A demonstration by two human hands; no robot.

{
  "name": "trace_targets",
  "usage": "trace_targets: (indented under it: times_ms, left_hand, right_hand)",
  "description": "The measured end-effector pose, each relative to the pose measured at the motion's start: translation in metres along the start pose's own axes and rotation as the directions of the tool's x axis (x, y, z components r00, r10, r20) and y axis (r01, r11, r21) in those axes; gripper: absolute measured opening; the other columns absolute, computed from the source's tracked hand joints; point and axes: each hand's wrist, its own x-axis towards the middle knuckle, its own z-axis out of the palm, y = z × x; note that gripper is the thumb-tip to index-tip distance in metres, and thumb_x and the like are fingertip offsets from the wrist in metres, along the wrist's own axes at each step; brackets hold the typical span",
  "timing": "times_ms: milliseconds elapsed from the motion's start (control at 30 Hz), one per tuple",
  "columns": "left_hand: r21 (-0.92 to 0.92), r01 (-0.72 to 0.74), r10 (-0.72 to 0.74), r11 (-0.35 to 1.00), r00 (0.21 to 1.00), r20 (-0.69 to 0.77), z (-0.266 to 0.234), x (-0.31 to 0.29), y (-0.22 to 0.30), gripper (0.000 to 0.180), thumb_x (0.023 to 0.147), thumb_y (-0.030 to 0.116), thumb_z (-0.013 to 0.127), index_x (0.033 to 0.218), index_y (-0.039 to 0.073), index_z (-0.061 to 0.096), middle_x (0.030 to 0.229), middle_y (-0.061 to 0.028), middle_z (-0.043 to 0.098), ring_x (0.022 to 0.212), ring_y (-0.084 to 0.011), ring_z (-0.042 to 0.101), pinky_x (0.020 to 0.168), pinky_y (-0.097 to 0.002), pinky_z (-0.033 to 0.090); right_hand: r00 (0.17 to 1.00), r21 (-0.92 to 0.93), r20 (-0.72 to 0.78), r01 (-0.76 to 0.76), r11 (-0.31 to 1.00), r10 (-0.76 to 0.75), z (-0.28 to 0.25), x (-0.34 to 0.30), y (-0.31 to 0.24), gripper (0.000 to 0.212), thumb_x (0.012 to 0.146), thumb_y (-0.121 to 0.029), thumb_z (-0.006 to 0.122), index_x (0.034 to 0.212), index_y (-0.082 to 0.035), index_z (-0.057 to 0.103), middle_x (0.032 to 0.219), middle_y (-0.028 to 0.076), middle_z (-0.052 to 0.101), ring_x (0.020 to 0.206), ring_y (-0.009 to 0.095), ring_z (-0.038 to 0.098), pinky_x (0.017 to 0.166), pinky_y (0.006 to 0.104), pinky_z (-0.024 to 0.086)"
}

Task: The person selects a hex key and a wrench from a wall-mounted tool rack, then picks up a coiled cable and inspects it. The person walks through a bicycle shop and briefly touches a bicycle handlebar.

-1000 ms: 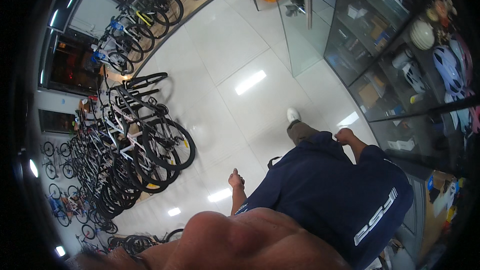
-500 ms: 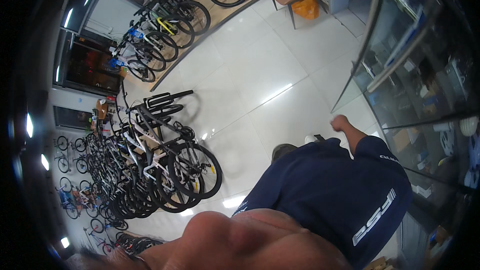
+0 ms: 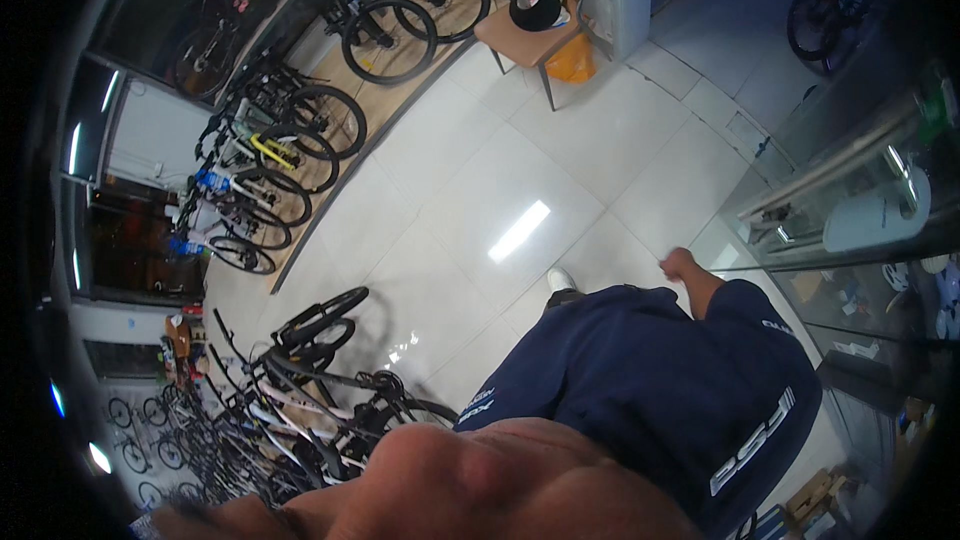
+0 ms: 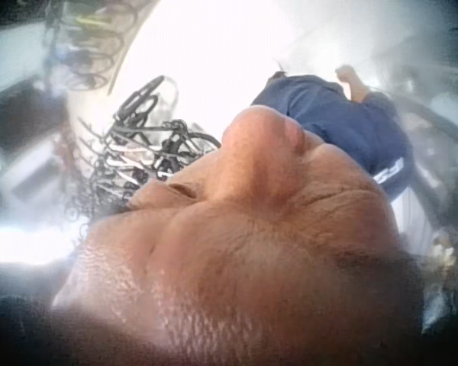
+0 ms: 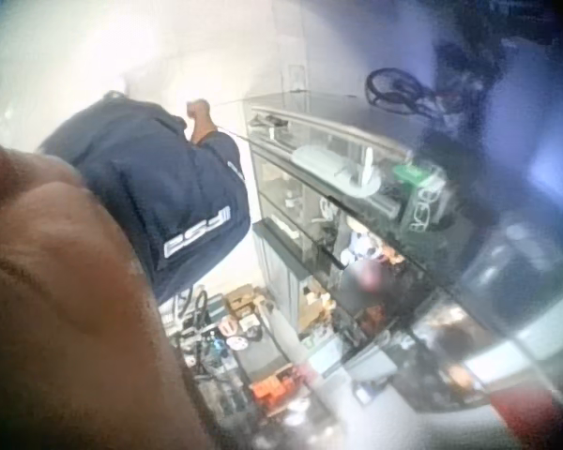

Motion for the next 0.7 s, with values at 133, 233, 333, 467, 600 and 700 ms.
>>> trace_targets:
  times_ms: [133,233,333,467,600,700]
  left_hand:
    - [0.458,-0.181,0.129,0.87,0.981,0.143,-0.123,0.107,0.007,0.035,0.082,0.039,0.072,0.11,0.019,0.067,0.104,-0.0088,0.076,0.102,-0.0336,0.07,0.087,-0.0469,0.056]
    - [-0.499,0.135,-0.21,0.856,0.973,-0.097,-0.205,0.18,0.041,0.024,0.091,0.026,0.068,0.103,0.006,0.066,0.092,-0.0116,0.07,0.082,-0.0282,0.07,0.067,-0.0398,0.058]
    - [-0.866,0.157,-0.383,0.475,0.923,-0.042,-0.271,0.243,0.091,0.023,0.095,0.021,0.065,0.104,0.0,0.065,0.09,-0.0133,0.069,0.072,-0.0248,0.071,0.057,-0.0346,0.06]
    - [-0.859,0.133,-0.3,0.494,0.954,-0.025,-0.299,0.302,0.161,0.031,0.098,0.025,0.065,0.117,0.001,0.061,0.109,-0.0142,0.07,0.087,-0.0266,0.074,0.069,-0.0356,0.062]
    - [-0.825,0.275,-0.279,0.494,0.949,0.149,-0.258,0.333,0.228,0.032,0.099,0.027,0.066,0.119,0.002,0.061,0.107,-0.015,0.07,0.09,-0.0315,0.073,0.069,-0.0395,0.061]
    - [-0.712,0.382,-0.303,0.589,0.921,0.244,-0.216,0.341,0.274,0.032,0.096,0.024,0.066,0.113,-0.003,0.064,0.099,-0.0157,0.07,0.082,-0.0277,0.071,0.061,-0.039,0.059]
  right_hand:
    - [0.987,0.562,-0.118,-0.023,0.827,0.107,0.062,0.011,0.063,0.015,0.09,-0.02,0.059,0.088,-0.009,0.07,0.08,0.01,0.07,0.065,0.025,0.067,0.053,0.0394,0.052]
    - [0.962,0.751,-0.224,0.068,0.657,0.157,0.077,0.008,0.066,0.015,0.092,-0.017,0.058,0.089,-0.006,0.068,0.076,0.01,0.067,0.058,0.022,0.063,0.046,0.0371,0.049]
    - [0.933,0.649,-0.275,0.002,0.761,0.232,0.063,-0.003,0.036,0.017,0.089,-0.019,0.062,0.083,-0.007,0.072,0.077,0.011,0.069,0.065,0.025,0.066,0.054,0.0409,0.051]
    - [0.917,0.63,-0.193,-0.158,0.761,0.35,0.005,0.001,0.004,0.016,0.082,-0.025,0.068,0.079,-0.011,0.076,0.079,0.013,0.073,0.073,0.032,0.071,0.065,0.046,0.055]
    - [0.885,0.637,-0.153,-0.251,0.728,0.439,-0.073,0.034,0.025,0.021,0.083,-0.029,0.068,0.085,-0.011,0.077,0.083,0.015,0.074,0.08,0.034,0.072,0.072,0.047,0.056]
    - [0.926,0.34,-0.165,-0.269,0.901,0.339,-0.118,0.065,0.071,0.021,0.081,-0.029,0.071,0.092,-0.012,0.077,0.094,0.008,0.075,0.092,0.031,0.072,0.08,0.0467,0.057]
